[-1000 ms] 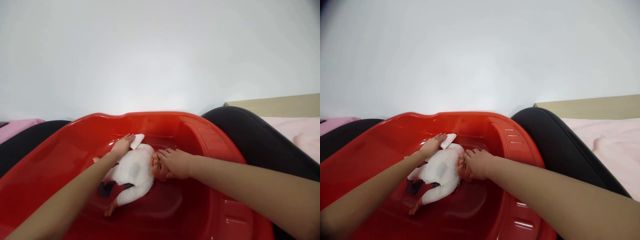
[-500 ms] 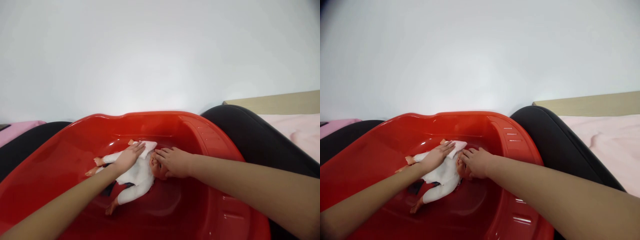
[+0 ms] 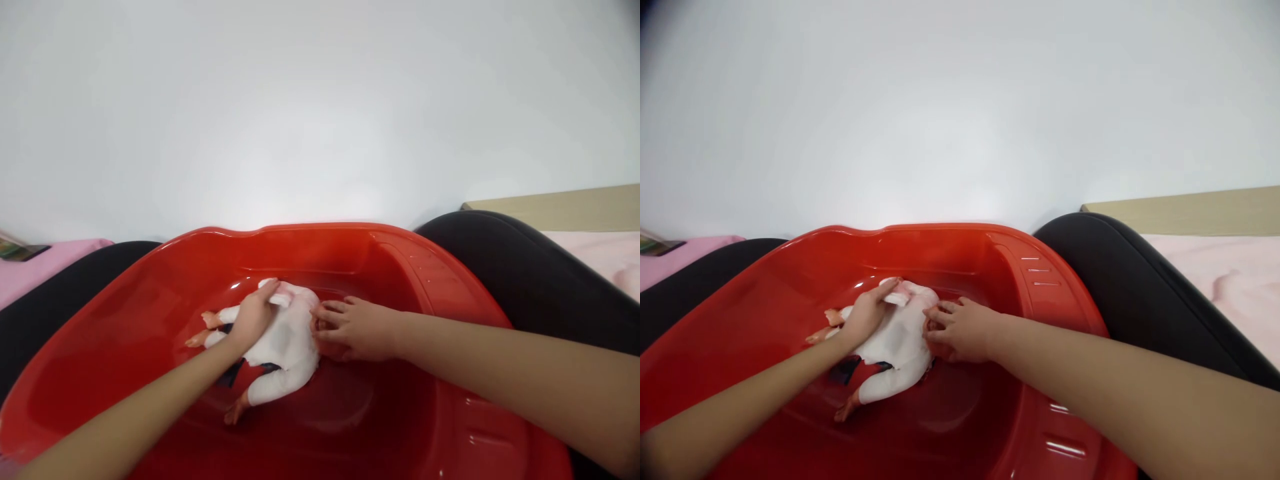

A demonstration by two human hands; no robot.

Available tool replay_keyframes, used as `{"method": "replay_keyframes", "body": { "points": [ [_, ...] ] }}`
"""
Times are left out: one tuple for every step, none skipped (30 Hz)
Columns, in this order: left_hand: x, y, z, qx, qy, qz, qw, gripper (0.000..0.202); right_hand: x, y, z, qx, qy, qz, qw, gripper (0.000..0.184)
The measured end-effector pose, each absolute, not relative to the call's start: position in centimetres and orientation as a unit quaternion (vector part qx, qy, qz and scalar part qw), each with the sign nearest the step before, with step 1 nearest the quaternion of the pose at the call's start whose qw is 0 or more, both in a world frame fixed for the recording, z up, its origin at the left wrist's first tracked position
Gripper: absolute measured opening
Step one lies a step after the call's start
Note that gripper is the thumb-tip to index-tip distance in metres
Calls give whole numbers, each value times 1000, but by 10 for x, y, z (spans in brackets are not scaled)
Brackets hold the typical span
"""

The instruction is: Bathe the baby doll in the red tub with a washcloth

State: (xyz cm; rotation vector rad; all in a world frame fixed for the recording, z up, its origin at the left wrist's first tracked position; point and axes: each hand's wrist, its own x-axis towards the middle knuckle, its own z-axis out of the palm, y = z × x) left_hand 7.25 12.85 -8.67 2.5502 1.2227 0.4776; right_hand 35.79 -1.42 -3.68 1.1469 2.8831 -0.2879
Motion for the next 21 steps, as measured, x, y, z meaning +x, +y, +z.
{"method": "replay_keyframes", "body": {
  "points": [
    [83,120,-87,884,414,170,137,51,358,-15,-36,364,927,-88,18,59],
    [90,111,-88,888,403,173,137,52,358,-15,-36,361,929,-83,23,58],
    [94,104,-88,896,386,170,137,50,358,-15,-35,357,930,-79,26,57],
    [95,98,-88,907,364,157,138,52,358,-15,-35,353,932,-74,28,56],
    [92,94,-88,920,341,136,137,53,358,-15,-35,349,934,-71,29,56],
    [87,92,-87,932,319,109,133,55,358,-15,-36,346,935,-68,29,56],
    [78,91,-87,942,302,80,124,60,359,-15,-37,344,936,-68,26,56],
    [68,93,-87,949,291,50,111,64,359,-14,-38,343,937,-69,20,56],
    [56,96,-87,953,285,26,98,66,359,-14,-39,342,937,-71,14,56],
    [43,101,-88,956,281,6,86,65,359,-14,-40,340,938,-73,7,57],
    [28,107,-88,957,278,-13,76,65,360,-14,-41,339,938,-74,2,58],
    [13,114,-88,959,273,-31,66,65,360,-14,-42,340,938,-76,-1,59],
    [-2,121,-88,960,271,-52,53,66,360,-14,-42,342,936,-78,-1,61],
    [-18,129,-88,958,278,-68,36,65,360,-14,-42,346,935,-81,0,62],
    [-34,136,-88,954,289,-81,18,64,359,-15,-42,351,933,-85,4,63],
    [-51,143,-88,948,304,-92,3,62,359,-15,-41,356,930,-90,6,64],
    [-67,150,-88,943,317,-102,-8,60,359,-15,-41,361,928,-96,10,64],
    [-82,157,-87,938,327,-111,-11,58,358,-15,-40,364,926,-100,12,65],
    [-95,163,-86,933,339,-120,-8,57,358,-15,-39,367,924,-104,13,65],
    [-104,168,-83,927,354,-124,-1,56,358,-15,-38,369,923,-107,13,65],
    [-110,172,-79,919,375,-121,9,55,358,-15,-38,370,923,-108,13,64]
  ]
}}
